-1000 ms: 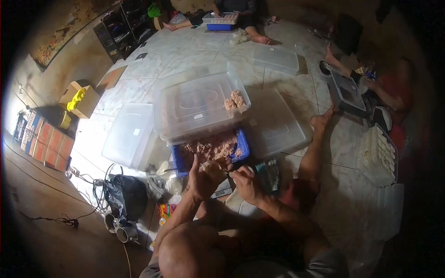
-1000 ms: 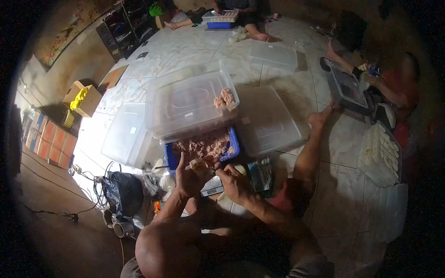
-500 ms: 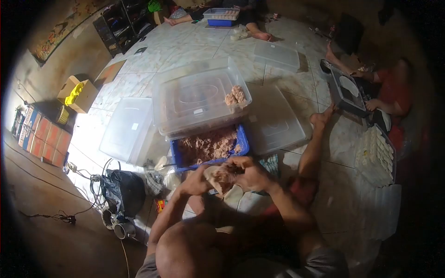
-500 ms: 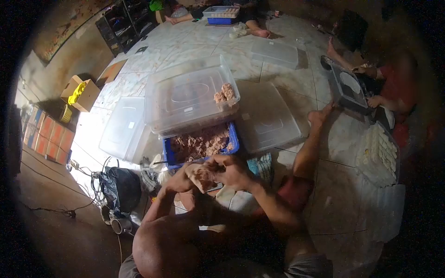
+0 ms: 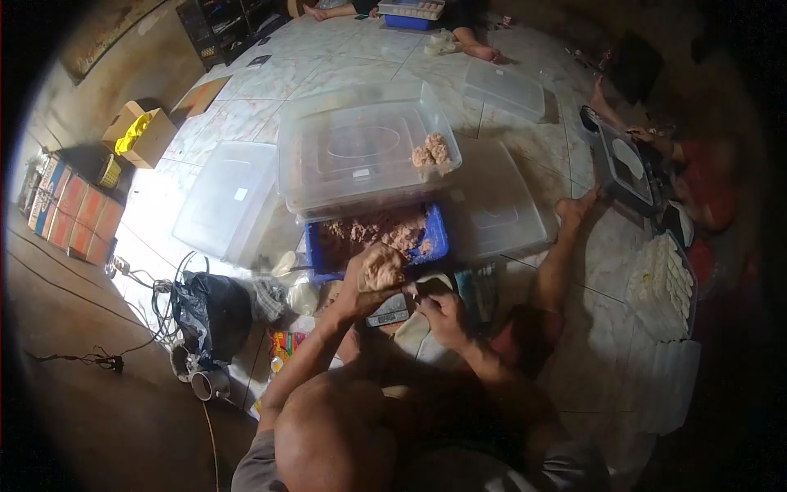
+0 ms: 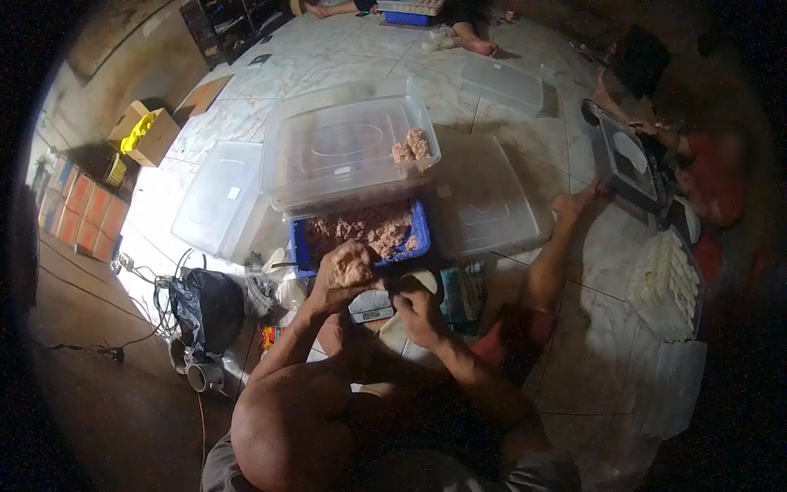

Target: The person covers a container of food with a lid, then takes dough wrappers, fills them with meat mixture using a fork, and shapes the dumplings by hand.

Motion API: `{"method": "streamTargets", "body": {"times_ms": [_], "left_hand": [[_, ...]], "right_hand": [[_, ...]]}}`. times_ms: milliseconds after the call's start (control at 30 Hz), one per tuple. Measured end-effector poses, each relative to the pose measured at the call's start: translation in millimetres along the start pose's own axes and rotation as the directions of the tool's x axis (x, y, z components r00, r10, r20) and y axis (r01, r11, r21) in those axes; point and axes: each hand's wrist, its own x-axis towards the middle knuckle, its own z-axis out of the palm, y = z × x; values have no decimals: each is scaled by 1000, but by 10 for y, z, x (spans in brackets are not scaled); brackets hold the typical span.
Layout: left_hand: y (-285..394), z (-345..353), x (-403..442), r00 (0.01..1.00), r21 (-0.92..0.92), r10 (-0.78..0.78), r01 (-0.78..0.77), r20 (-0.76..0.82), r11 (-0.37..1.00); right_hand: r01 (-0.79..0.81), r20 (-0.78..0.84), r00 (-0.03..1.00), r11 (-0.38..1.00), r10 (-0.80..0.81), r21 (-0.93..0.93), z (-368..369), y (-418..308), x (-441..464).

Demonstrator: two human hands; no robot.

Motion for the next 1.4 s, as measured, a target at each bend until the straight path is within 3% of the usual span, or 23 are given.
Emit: {"method": "streamTargets", "body": {"times_ms": [67,133,200,233,300,333,400,467,533,600,667,700,800,867,900,967,1000,1033,1100,1133,1167,1300,1400], "left_hand": [[-98,-4,7,993,90,-41,31,114,996],[-6,11,2,989,179,-140,145,-43,973],[64,-27,-10,967,6,-252,252,30,968],[97,-25,-28,975,9,-223,223,-8,975],[171,45,-47,969,-87,-169,156,-180,984],[148,46,-52,969,-84,-169,157,-178,984],[90,36,-35,969,-295,-239,212,-59,932],[63,24,-31,980,-230,-185,164,-72,959],[-195,-10,-68,994,126,2,-16,109,992],[-194,10,-66,992,41,-72,69,102,997],[75,76,-25,958,-10,-148,150,-246,989],[46,0,-42,971,27,-111,120,-211,992],[26,-100,-44,984,-15,67,-70,-163,997],[259,-50,-54,979,-218,-120,82,-164,973],[250,-40,-37,977,-587,-212,167,-8,793],[221,35,-21,960,-422,-275,274,59,865],[150,72,-30,977,-84,-209,212,48,974],[-29,115,-54,979,-65,-203,203,16,977],[11,84,-34,977,-12,-197,197,-77,980],[207,20,17,970,18,-204,209,-134,978],[103,-61,-30,956,-218,-279,254,-95,942],[413,-196,-37,983,-59,-162,157,-91,986],[507,-237,-31,990,-345,-136,138,30,928]], "right_hand": [[367,118,917,688,-382,-626,-119,-140,146],[325,71,933,741,-353,-587,-178,-271,112],[256,-77,945,864,-319,-434,-213,-130,74],[191,-40,979,969,-200,-155,-204,-48,39],[56,-18,998,998,-56,10,-153,55,-114],[-81,33,997,982,76,170,-107,78,-169],[-59,77,996,964,40,259,33,52,-211],[104,7,994,982,-106,160,197,60,-164],[478,-5,857,801,-514,-359,302,125,-70],[412,-157,708,582,-689,-701,294,616,-34],[167,-178,954,919,-242,-356,110,245,-16],[226,-212,924,902,-318,-368,66,111,-19],[143,-154,977,989,-146,-31,-20,139,-164],[1,34,999,997,-3,79,-58,319,-221],[-75,62,996,979,65,188,46,84,-263],[131,11,991,982,-134,134,292,-76,-139],[218,-16,976,971,-218,100,335,-98,-105],[302,-42,953,951,-300,61,378,-117,-73],[337,-23,906,753,-423,-565,262,162,-11],[168,-94,970,900,-223,-403,177,42,-92],[152,-105,974,927,-199,-343,110,71,-149],[80,-90,992,988,-92,-134,-28,167,-329],[-27,-18,999,997,29,66,33,11,-345]]}}
